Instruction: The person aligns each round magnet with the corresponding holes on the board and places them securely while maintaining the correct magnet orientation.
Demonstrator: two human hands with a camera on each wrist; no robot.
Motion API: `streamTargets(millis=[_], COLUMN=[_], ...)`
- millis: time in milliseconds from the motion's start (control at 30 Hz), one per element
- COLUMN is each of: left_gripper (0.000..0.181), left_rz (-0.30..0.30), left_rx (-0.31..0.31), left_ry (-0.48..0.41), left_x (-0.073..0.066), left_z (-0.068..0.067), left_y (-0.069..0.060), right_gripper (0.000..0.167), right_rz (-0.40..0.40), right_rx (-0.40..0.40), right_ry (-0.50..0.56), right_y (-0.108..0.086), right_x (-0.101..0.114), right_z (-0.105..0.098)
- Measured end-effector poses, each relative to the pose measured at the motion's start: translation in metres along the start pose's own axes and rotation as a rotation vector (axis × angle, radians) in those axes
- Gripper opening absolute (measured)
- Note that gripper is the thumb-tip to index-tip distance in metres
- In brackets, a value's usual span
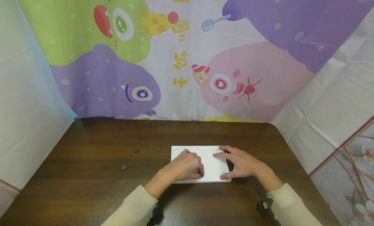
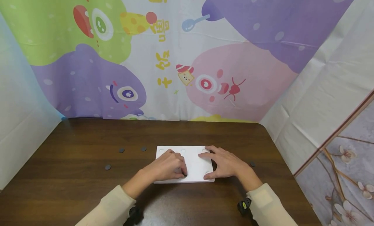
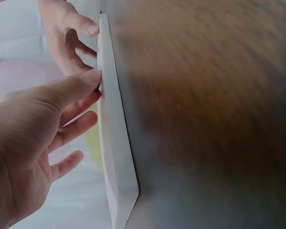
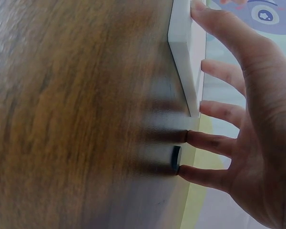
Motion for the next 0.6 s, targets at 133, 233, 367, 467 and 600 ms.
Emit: streamTargets(millis=[133, 233, 367, 467, 600], left_gripper=[0.005, 0.005, 0.005, 0.005, 0.005], left_rz=[-0.004, -0.006, -0.004, -0.001, 0.001], left_rx=[0.007, 0.004, 0.004, 0.001, -0.002], left_ry=[-0.003, 0.010, 0.019, 0.019, 0.006], left_x=[-0.0006, -0.0014, -0.0019, -0.0020, -0.0020], left_z=[0.0013, 0.0016, 0.0019, 0.0020, 0.0012], left_y=[0.0009, 0.0014, 0.0014, 0.0008, -0.0002], right_gripper=[0.089, 0.089, 0.089, 0.089, 0.089], right_rz=[0.003, 0.007, 0.008, 0.008, 0.008], right_rx=[0.003, 0.005, 0.006, 0.007, 0.009], right_ry=[0.005, 0.007, 0.006, 0.008, 0.006], right_y=[0.0000, -0.0003, -0.0004, -0.0003, 0.0001], right_x=[0.0006, 0.0013, 0.0015, 0.0018, 0.0017], right_z=[-0.0006, -0.0013, -0.0015, -0.0015, -0.0011])
Point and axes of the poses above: each hand's wrist, its own y-axis towards the middle knuckle, its own z-axis out of the palm, x = y × z, the point moved 2 cm from there along y, towards the middle knuckle, and after that the axes turned 7 degrees about y, right-handed, at the moved point
